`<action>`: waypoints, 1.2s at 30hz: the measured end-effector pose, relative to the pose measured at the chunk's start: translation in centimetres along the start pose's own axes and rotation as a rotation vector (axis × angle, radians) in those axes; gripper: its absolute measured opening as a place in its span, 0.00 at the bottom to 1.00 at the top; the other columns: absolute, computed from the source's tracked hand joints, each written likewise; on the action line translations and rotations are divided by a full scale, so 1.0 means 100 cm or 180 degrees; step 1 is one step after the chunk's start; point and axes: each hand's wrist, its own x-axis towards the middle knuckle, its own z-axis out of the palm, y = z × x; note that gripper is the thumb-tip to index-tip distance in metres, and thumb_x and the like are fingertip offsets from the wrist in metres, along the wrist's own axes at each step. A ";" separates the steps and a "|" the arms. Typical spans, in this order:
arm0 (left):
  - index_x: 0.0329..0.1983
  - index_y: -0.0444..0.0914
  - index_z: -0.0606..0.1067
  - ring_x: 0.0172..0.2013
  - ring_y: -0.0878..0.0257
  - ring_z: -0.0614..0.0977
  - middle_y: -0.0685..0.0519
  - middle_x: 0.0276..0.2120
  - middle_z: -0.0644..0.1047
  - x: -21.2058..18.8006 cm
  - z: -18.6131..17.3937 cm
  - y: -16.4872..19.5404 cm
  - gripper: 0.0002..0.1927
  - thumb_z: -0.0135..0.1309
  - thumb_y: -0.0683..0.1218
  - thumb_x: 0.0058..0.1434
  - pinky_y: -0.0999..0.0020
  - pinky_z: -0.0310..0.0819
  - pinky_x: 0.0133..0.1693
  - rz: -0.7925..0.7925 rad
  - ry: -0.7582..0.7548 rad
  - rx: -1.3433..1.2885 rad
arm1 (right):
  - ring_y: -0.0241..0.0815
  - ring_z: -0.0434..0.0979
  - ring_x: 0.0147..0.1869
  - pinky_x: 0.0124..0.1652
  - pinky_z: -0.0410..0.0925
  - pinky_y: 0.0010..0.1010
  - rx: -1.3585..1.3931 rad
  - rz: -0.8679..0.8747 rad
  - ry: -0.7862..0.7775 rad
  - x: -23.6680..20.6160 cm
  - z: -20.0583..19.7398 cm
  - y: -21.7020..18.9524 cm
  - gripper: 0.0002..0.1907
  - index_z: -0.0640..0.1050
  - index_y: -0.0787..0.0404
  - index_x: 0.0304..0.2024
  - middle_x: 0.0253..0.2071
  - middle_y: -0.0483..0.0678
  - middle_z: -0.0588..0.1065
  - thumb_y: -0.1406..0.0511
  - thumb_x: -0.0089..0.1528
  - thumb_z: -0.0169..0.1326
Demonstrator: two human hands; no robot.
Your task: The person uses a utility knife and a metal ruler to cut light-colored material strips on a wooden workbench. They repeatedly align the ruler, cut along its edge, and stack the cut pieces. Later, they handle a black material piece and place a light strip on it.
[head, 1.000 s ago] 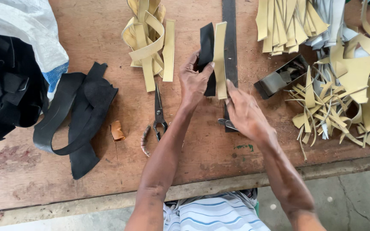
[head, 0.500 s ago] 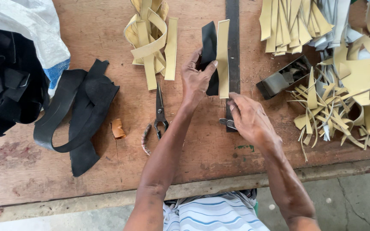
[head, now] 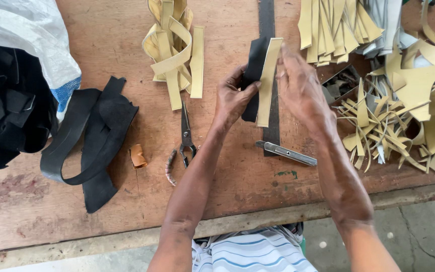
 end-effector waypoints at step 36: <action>0.60 0.29 0.74 0.45 0.67 0.81 0.49 0.47 0.82 0.001 -0.006 -0.009 0.20 0.57 0.32 0.63 0.72 0.80 0.49 -0.0620 -0.0085 -0.0175 | 0.31 0.77 0.48 0.48 0.75 0.19 0.2595 -0.0301 0.0803 -0.016 0.074 0.075 0.23 0.77 0.61 0.61 0.53 0.48 0.79 0.78 0.64 0.62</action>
